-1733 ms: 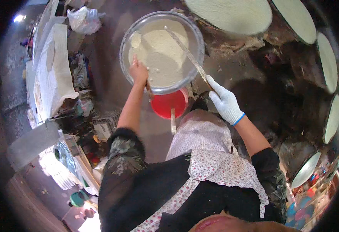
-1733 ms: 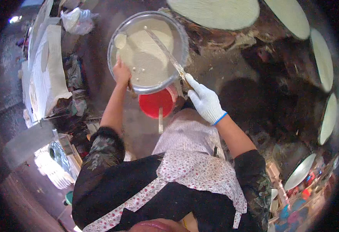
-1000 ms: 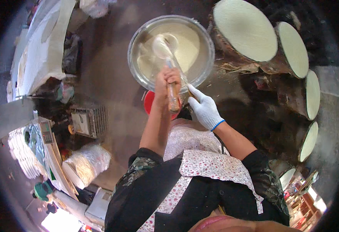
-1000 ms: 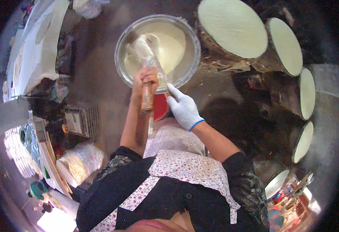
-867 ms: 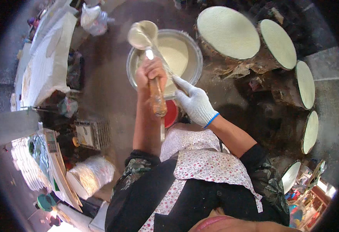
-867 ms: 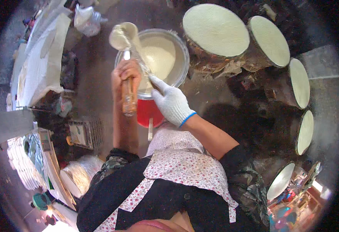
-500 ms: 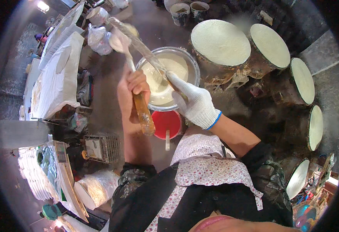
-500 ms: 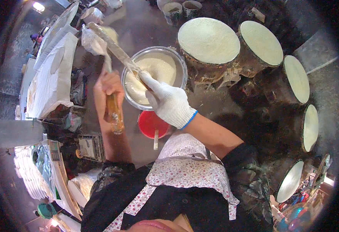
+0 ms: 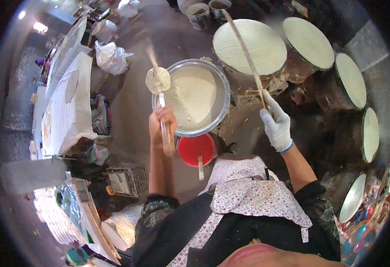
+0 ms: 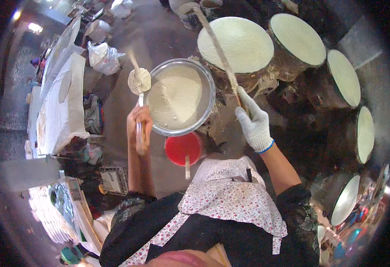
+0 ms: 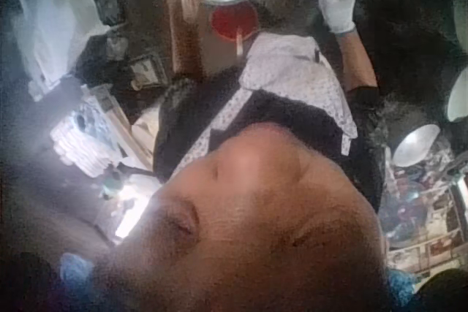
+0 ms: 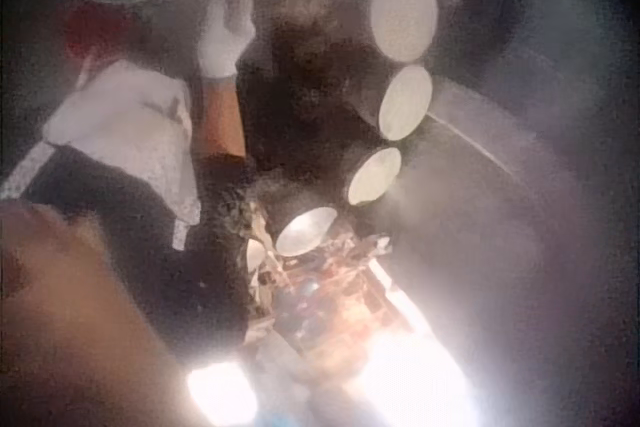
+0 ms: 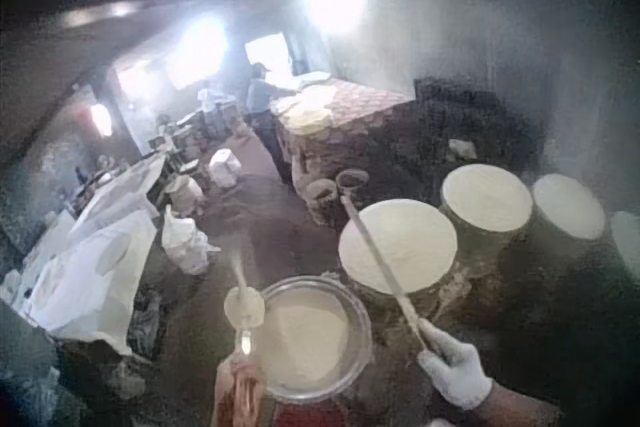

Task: The person ladles batter onto multiple hot round pans, spreads it into thin crepes, flips them with a spatula, and stacks the finished crepes. The person uses a ladle and a spatula to manage several crepes at once across multiple pans.

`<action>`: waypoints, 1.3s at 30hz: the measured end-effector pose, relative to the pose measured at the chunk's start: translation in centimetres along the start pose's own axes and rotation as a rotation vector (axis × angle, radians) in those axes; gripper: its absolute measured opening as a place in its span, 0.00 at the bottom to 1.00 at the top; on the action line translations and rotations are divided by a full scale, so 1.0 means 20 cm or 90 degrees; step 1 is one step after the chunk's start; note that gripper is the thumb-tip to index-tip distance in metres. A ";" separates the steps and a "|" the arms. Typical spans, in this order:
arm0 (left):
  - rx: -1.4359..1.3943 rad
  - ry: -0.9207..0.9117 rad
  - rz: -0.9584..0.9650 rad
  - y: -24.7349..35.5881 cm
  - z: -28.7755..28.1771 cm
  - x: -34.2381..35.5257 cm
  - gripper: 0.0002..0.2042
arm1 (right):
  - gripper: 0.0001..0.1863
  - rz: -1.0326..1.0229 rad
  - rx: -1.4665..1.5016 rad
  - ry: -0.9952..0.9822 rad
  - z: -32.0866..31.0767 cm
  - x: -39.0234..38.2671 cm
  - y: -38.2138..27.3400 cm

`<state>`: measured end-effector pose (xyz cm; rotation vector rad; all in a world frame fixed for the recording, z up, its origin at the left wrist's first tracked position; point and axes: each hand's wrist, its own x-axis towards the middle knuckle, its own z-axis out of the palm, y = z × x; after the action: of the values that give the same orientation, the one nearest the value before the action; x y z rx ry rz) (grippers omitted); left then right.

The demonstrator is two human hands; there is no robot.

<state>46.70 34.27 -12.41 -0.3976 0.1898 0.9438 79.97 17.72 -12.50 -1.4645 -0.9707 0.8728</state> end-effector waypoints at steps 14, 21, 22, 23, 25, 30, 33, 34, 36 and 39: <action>0.153 0.065 -0.670 -2.03 0.08 0.90 0.20 | 0.31 0.215 0.172 0.598 -1.15 -0.88 0.17; 0.216 0.192 -0.973 -3.45 -0.36 0.68 0.16 | 0.39 0.202 0.103 0.979 -1.64 -1.74 0.23; 0.228 0.196 -1.042 -3.65 -0.42 0.59 0.14 | 0.40 0.164 0.062 1.022 -1.68 -1.85 0.23; 0.244 0.203 -1.087 -3.82 -0.48 0.49 0.12 | 0.39 0.256 0.173 1.046 -1.71 -1.96 0.23; 0.290 0.164 -1.206 -4.13 -0.64 0.32 0.11 | 0.39 0.253 0.233 1.143 -1.74 -2.13 0.24; 0.573 0.062 -1.307 -4.76 -1.21 -0.01 0.06 | 0.39 0.224 0.254 1.298 -1.75 -2.34 0.28; 0.784 -0.082 -1.320 -4.94 -1.55 -0.24 0.14 | 0.39 0.228 0.335 1.370 -1.74 -2.36 0.33; 0.875 -0.140 -1.309 -4.96 -1.65 -0.31 0.19 | 0.39 0.231 0.358 1.397 -1.74 -2.36 0.35; 0.999 -0.313 -1.298 -4.97 -1.82 -0.42 0.26 | 0.39 0.265 0.405 1.427 -1.74 -2.34 0.39; 1.127 -0.798 -1.121 -4.98 -2.04 -0.47 0.27 | 0.38 0.307 0.396 1.464 -1.77 -2.28 0.47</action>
<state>123.27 -41.42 -21.76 1.5178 -0.4754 -1.0083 95.60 -38.41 -17.96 -1.1111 1.2652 -0.5010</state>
